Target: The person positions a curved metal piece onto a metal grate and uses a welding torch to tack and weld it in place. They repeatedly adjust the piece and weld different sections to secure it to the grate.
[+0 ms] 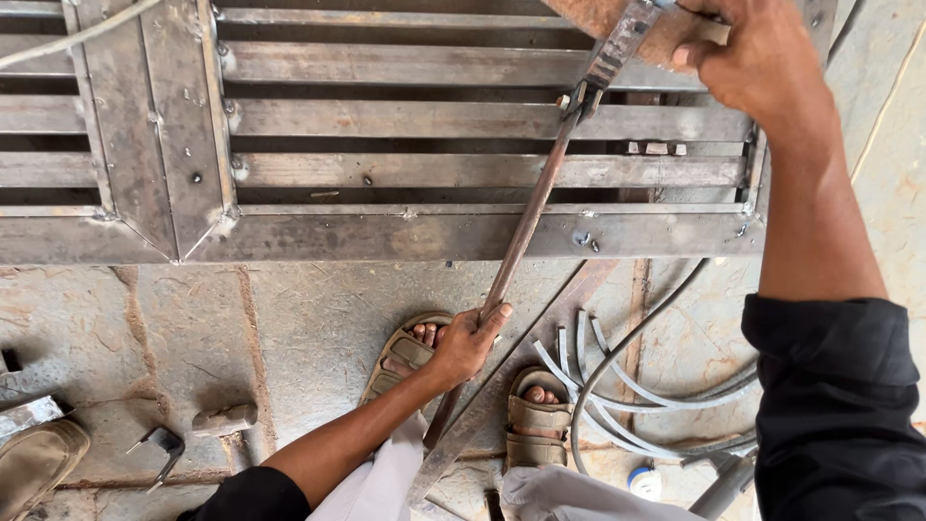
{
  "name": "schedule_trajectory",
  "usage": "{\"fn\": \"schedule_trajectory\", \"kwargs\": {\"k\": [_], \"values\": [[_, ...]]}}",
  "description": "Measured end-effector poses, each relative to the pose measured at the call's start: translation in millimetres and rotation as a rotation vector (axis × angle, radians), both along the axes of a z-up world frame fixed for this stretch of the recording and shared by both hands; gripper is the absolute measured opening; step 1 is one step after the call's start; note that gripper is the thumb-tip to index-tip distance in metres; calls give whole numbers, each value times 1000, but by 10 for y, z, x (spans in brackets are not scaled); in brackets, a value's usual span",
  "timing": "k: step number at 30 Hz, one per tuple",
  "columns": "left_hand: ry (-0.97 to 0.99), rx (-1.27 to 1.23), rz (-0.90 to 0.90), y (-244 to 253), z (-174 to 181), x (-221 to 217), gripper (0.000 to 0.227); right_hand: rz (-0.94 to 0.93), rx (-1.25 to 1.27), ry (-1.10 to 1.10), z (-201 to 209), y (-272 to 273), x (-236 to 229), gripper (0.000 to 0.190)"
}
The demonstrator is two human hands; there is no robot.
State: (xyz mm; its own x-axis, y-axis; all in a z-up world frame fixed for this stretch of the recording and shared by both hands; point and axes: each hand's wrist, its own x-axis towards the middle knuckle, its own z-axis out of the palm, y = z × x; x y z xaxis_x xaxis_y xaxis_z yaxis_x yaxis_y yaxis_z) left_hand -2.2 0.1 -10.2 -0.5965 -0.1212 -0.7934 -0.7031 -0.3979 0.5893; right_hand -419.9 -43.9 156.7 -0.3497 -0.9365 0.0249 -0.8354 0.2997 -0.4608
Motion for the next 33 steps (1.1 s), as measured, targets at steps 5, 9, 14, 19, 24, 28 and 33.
{"fn": "schedule_trajectory", "kwargs": {"k": [5,9,14,19,24,28,33], "values": [[25,31,15,-3,-5,-26,58,158,-118,169,-27,63,-52,33],[13,30,7,19,-6,-14,59,165,-130,234,-44,97,-20,37],[15,8,10,1,11,-11,60,33,-61,187,-56,138,-8,40],[19,-49,-9,-54,104,-24,61,-34,-206,363,-156,678,287,55],[98,-37,91,-88,206,-11,62,-353,-7,327,-449,2076,1059,57],[135,68,150,-65,220,22,58,-775,183,288,-689,3339,1747,57],[155,-7,132,-10,229,114,56,-1193,443,259,-1005,4515,2472,82]]}}
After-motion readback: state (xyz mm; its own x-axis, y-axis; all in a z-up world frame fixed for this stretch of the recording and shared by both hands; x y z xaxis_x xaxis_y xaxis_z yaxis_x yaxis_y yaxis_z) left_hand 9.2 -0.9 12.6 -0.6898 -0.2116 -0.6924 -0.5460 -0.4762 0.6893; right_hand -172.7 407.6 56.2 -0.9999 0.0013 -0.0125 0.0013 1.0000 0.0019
